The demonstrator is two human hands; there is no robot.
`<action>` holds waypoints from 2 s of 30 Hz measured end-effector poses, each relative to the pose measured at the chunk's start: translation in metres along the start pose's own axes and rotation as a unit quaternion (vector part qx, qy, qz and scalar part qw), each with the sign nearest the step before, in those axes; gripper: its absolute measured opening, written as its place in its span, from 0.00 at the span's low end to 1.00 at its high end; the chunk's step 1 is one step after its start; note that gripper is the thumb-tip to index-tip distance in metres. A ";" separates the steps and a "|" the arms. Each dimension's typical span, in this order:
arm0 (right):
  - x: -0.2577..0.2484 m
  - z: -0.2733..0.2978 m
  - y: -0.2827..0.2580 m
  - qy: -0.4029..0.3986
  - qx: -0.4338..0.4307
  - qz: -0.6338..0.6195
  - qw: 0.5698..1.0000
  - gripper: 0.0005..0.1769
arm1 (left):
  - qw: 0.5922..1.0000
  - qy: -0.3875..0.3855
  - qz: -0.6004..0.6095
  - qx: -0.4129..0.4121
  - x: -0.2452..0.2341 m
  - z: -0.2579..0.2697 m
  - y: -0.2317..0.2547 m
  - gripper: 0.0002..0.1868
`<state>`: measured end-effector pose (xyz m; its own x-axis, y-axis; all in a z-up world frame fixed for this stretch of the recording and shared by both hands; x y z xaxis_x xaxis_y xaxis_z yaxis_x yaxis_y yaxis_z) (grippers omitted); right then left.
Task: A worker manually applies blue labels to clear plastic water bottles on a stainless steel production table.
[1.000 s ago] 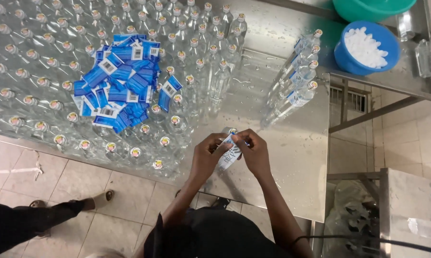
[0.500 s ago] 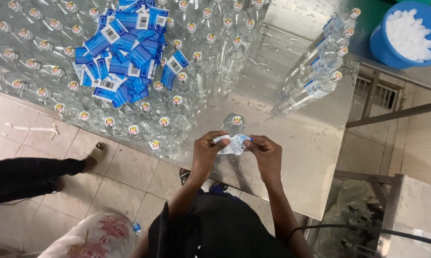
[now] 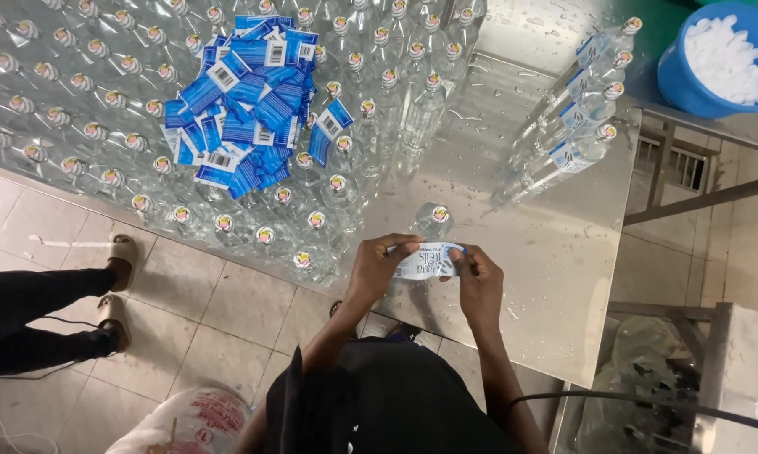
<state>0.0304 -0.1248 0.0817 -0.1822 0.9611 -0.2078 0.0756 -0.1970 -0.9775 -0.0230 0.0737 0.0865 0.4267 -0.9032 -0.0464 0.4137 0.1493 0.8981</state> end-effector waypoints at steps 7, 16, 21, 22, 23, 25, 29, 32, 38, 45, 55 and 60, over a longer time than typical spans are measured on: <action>0.014 0.016 -0.001 0.023 -0.012 0.005 1.000 0.13 | 0.991 -0.119 0.053 -0.025 -0.008 -0.007 -0.023 0.16; 0.021 0.020 -0.007 -0.005 0.001 0.006 1.000 0.14 | 0.996 -0.083 -0.031 0.011 -0.008 -0.024 -0.036 0.12; 0.009 0.016 0.003 0.061 -0.004 0.005 0.998 0.10 | 0.991 -0.129 -0.002 0.045 -0.004 -0.029 -0.033 0.14; 0.004 0.015 0.004 0.076 -0.005 0.007 0.997 0.10 | 0.986 -0.157 0.041 0.039 -0.005 -0.033 -0.038 0.16; -0.001 0.014 0.005 0.091 -0.005 0.010 0.996 0.10 | 0.979 -0.185 0.083 0.033 -0.007 -0.037 -0.045 0.22; -0.001 0.014 0.002 0.077 -0.001 0.018 0.997 0.11 | 0.979 -0.181 0.084 0.039 -0.003 -0.038 -0.045 0.21; 0.009 0.009 -0.009 -0.008 0.079 0.030 0.996 0.38 | 0.988 -0.143 0.040 0.036 0.006 -0.032 -0.033 0.10; 0.031 0.006 -0.008 0.023 0.057 -0.003 0.998 0.12 | 0.991 -0.105 -0.039 0.073 0.022 -0.027 -0.028 0.13; 0.054 0.031 0.072 -0.051 -0.069 0.218 0.972 0.30 | 0.988 -0.100 0.121 0.004 0.044 -0.028 -0.030 0.29; 0.031 -0.016 0.039 0.083 -0.326 0.332 0.881 0.29 | 0.981 -0.164 0.102 -0.008 0.061 -0.005 -0.018 0.33; 0.014 -0.020 0.019 0.110 0.029 0.096 0.989 0.26 | 0.975 -0.172 0.137 -0.037 0.037 -0.027 -0.041 0.26; 0.012 -0.011 0.011 0.054 -0.010 0.112 0.992 0.18 | 0.986 -0.107 0.121 -0.038 0.033 -0.047 -0.063 0.28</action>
Point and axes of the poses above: each hand's wrist, its own z-axis away from the middle knuckle, its own x-axis out of the palm, y = z × x, the point moved 4 cm from there along -z, towards the middle knuckle, and after that the axes turned 10 degrees about -x, right-handed, at the moved point
